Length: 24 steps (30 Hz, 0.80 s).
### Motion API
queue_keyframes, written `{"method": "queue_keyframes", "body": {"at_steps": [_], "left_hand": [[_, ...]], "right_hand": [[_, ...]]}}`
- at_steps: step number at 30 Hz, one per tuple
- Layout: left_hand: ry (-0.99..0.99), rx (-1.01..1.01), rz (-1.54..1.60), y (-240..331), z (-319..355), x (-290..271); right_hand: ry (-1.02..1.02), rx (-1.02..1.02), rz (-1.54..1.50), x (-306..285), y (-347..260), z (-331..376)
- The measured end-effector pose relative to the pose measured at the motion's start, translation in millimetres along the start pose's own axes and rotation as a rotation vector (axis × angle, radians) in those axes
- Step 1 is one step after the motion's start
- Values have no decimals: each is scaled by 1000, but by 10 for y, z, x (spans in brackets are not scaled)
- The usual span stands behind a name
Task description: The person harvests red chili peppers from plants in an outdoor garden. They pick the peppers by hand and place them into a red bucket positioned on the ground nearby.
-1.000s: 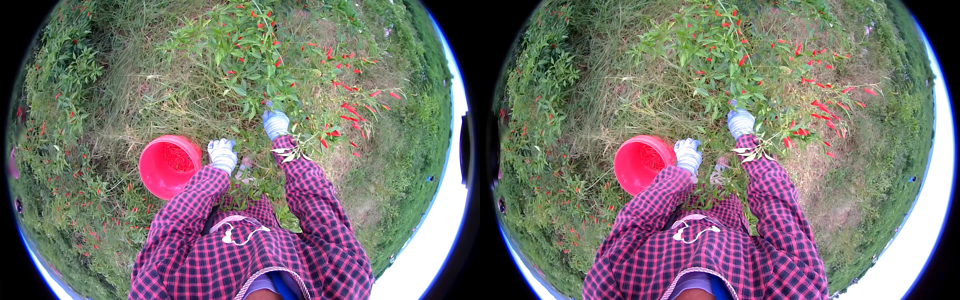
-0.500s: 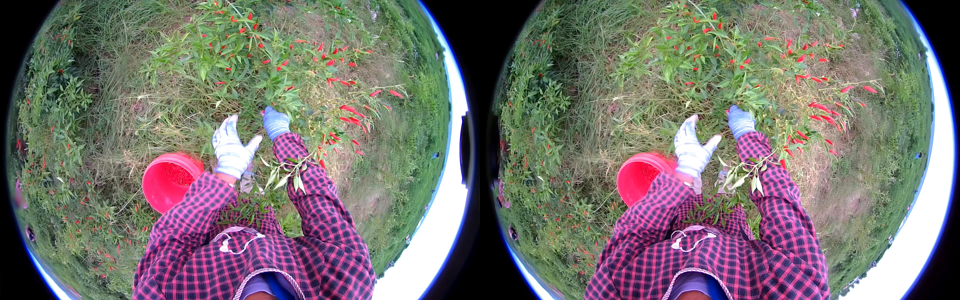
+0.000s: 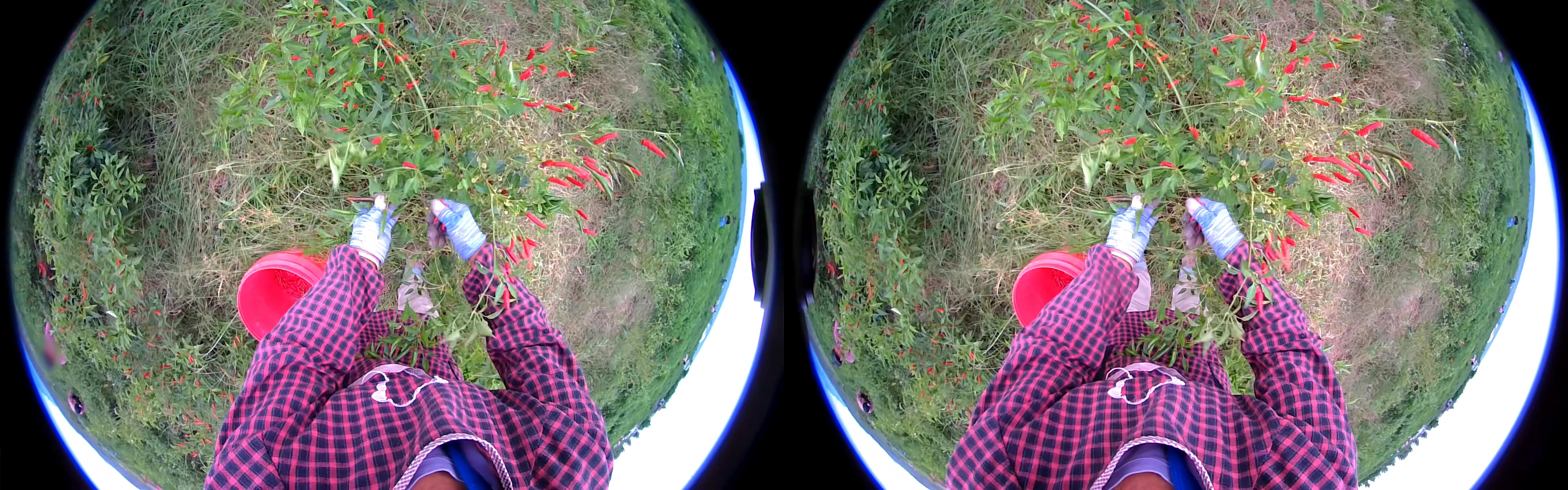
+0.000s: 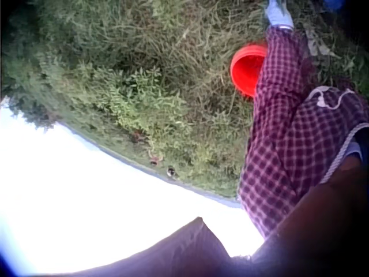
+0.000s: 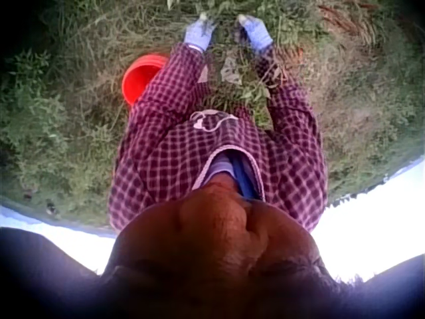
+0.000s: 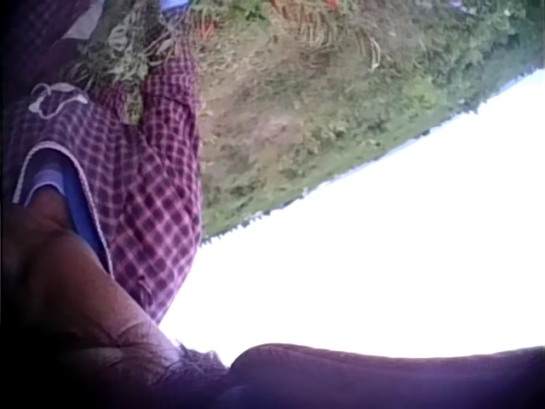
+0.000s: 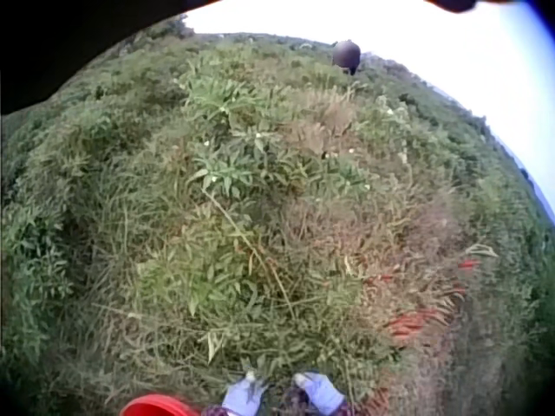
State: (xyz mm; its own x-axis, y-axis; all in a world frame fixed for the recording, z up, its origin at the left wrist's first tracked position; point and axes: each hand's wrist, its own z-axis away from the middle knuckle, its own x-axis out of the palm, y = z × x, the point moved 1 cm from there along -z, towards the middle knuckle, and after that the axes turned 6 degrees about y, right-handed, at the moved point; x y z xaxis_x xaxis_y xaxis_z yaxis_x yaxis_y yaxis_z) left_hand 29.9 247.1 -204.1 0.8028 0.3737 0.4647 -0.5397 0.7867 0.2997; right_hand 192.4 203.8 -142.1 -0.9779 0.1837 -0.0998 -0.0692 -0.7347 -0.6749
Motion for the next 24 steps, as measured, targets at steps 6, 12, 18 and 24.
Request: {"method": "queue_keyframes", "body": {"at_steps": [6, 12, 18, 24], "left_hand": [[-85, -108, 114, -68, 144, -96], [-138, -6, -254, -211, 172, -246], [-253, 62, -326, -182, 304, -235], [-236, -115, -393, -186, 306, -238]], "right_hand": [[125, -119, -74, 88, -530, 103], [487, -462, 149, -11, -710, -338], [-393, -299, 1334, 48, -774, -576], [-359, -266, 1446, 165, -645, -562]]}}
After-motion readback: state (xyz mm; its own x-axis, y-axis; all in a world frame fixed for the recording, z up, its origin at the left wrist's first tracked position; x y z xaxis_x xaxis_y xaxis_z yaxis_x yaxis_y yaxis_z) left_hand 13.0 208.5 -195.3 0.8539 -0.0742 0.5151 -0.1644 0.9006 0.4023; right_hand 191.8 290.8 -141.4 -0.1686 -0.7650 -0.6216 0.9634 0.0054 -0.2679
